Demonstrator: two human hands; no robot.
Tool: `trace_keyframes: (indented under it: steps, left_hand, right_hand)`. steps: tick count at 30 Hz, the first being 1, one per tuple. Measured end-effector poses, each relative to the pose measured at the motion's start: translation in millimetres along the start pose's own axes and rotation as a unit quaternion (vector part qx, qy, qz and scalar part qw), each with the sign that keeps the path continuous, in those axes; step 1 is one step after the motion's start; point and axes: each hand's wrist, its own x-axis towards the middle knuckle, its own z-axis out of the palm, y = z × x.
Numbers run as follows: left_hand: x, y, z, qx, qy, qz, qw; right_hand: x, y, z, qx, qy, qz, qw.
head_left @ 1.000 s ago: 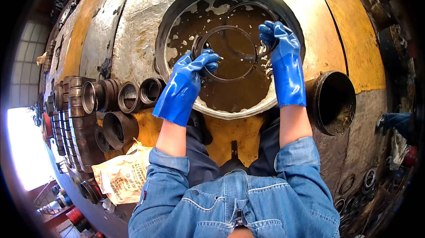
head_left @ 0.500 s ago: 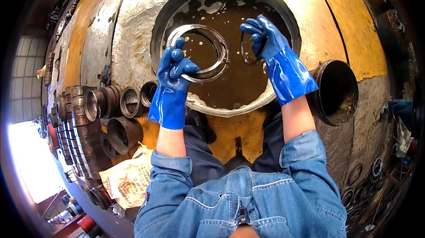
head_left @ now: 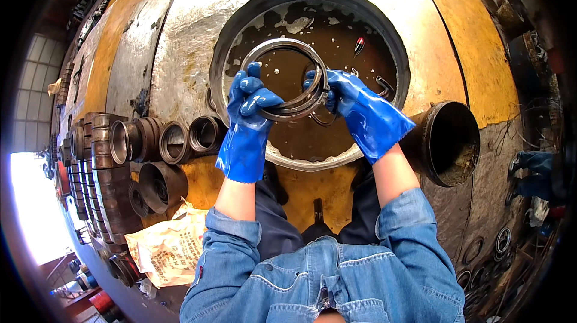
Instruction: The person cleans metal rings in a basin of liquid. The person uses a brush to scrub the interior and exterior surfaces of several rings, dipping them in the basin, and then places the rings into a nearby bucket.
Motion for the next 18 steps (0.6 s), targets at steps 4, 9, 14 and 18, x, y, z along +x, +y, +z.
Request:
trace_keyframes:
  steps: [4, 9, 14, 18]
  left_hand:
    - [-6, 16, -17, 0.101, 0.075, 0.016, 0.992]
    - [-2, -6, 4, 0.408, 0.303, 0.101, 0.855]
    - [-4, -25, 13, 0.535, 0.291, 0.174, 0.774]
    - [-4, -26, 27, 0.585, 0.306, 0.163, 0.733]
  right_hand:
    - [-7, -8, 16, -0.033, 0.044, -0.015, 0.998]
    - [-21, -10, 19, -0.12, 0.043, -0.127, 0.984]
    - [-22, -13, 20, -0.143, 0.062, -0.155, 0.976]
    - [-26, -13, 22, -0.17, 0.083, -0.17, 0.967]
